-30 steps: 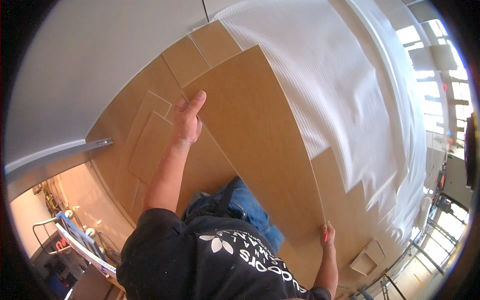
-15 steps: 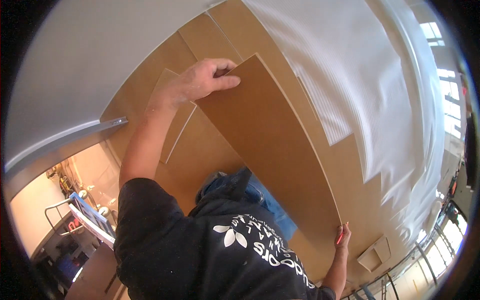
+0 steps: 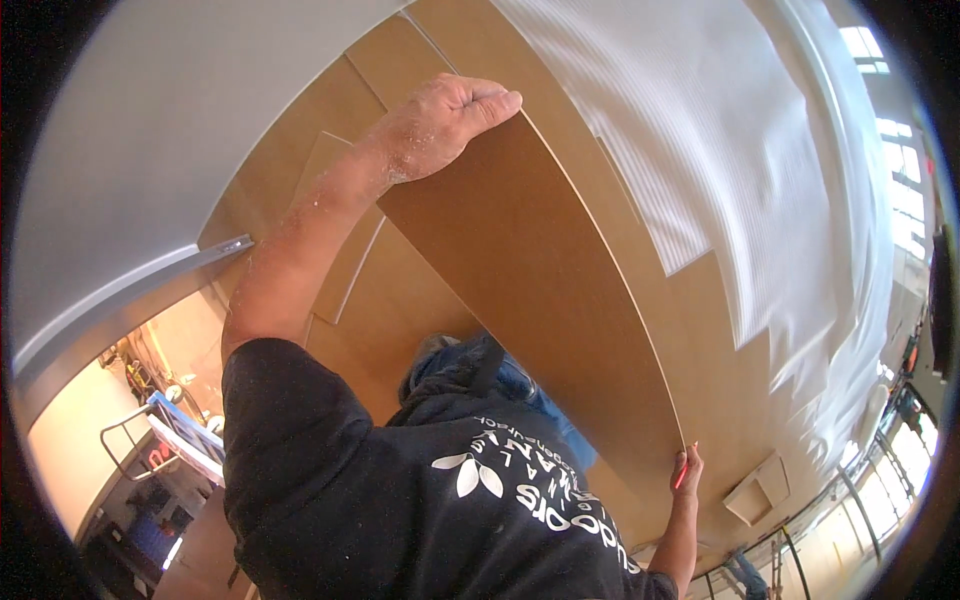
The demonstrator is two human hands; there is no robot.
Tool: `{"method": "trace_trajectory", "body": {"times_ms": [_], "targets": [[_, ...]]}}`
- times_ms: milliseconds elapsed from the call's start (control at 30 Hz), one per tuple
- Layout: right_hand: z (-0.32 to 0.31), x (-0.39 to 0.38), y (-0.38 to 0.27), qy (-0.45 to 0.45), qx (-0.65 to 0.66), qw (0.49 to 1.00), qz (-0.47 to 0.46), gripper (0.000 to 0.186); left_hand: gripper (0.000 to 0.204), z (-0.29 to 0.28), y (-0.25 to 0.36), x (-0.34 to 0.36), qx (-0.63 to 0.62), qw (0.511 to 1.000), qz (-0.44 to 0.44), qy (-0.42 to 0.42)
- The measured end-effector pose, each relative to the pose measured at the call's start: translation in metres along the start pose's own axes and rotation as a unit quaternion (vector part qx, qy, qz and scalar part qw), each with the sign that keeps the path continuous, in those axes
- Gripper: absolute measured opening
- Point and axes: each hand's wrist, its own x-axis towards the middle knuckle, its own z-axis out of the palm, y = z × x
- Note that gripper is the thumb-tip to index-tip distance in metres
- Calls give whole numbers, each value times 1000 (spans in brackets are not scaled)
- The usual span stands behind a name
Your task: The person marks flooring planks with a pencil and a square, carries them to a table saw, and makes cuts before returning to place the planks on the floor.
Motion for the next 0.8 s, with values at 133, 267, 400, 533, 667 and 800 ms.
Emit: {"method": "trace_trajectory", "body": {"times_ms": [133, 267, 400, 533, 667, 800], "targets": [[4, 5, 3, 0, -9, 1000, -23, 59, 55, -8, -7, 2, 43, 997, -54, 38], [1, 10, -1, -11, -21, 1000, -20, 69, 67, -1, 3, -7, -199, 971, -125, 50], [-2, 12, -16, -24, -1, 1000, -8, 70, 70, -2, -3, -13, -207, 971, -115, 38], [2, 12, -22, -42, 5, 999, -3, 68, 63, -9, -17, -20, -200, 972, -111, 50], [18, 17, -30, -32, 7, 999, -15, 67, 54, -28, -14, -20, -180, 978, -100, 34], [20, -5, 34, 14, 491, 789, 368, 49, 51, -17, -19, 22, -68, 995, -69, 25]]}}
